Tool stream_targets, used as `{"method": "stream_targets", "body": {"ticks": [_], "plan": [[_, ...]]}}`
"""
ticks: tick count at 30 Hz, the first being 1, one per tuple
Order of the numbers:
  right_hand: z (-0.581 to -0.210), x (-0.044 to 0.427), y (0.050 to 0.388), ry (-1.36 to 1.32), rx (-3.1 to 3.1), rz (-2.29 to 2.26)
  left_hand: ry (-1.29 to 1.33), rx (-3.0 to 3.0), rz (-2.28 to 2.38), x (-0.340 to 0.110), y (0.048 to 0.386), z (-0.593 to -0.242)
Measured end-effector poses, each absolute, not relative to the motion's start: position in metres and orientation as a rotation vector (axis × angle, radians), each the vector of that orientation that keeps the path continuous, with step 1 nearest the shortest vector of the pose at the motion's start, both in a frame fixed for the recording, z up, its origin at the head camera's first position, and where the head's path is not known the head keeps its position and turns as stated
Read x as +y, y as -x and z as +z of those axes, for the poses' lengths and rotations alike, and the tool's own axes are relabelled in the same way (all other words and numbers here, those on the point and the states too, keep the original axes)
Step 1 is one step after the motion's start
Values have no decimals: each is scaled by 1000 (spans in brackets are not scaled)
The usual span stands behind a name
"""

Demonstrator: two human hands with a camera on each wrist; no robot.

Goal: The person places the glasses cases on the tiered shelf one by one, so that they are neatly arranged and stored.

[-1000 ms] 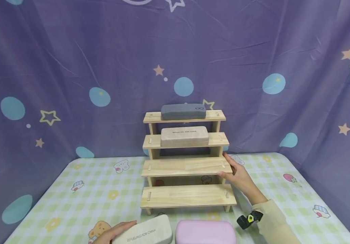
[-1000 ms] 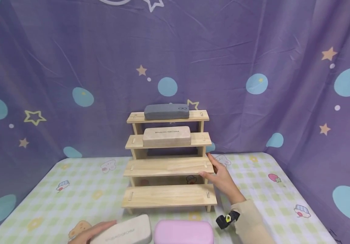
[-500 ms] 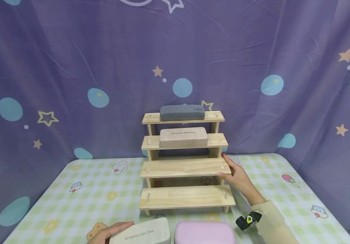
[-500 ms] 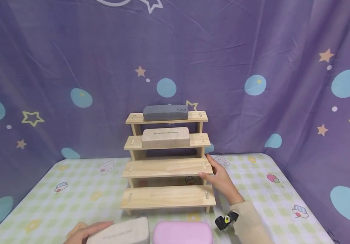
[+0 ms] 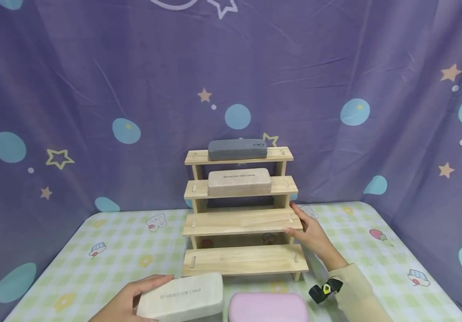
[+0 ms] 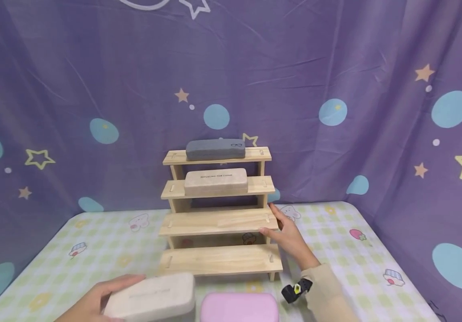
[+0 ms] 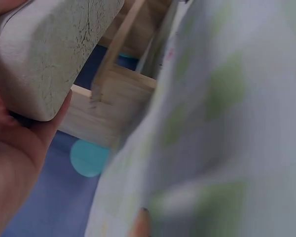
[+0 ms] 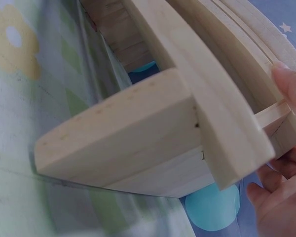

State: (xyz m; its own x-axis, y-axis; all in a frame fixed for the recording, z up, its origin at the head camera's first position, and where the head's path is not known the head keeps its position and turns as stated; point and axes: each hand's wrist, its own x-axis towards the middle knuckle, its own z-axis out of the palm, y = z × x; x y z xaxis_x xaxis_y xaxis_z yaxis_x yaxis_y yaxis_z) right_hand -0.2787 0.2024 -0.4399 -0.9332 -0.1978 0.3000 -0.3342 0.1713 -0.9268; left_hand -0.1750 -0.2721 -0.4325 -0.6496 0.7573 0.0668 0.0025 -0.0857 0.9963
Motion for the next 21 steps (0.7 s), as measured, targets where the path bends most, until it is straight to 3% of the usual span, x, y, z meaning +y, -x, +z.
{"method": "stream_targets", "body": {"ticks": [12,21], "plan": [[-440,202,279,-534,-2317,1883,-1347,1973,1662,-250,204,-402],[-440,203,279,-539,-2339,1842,-1444,2147,1578,-234,219,-390]]}}
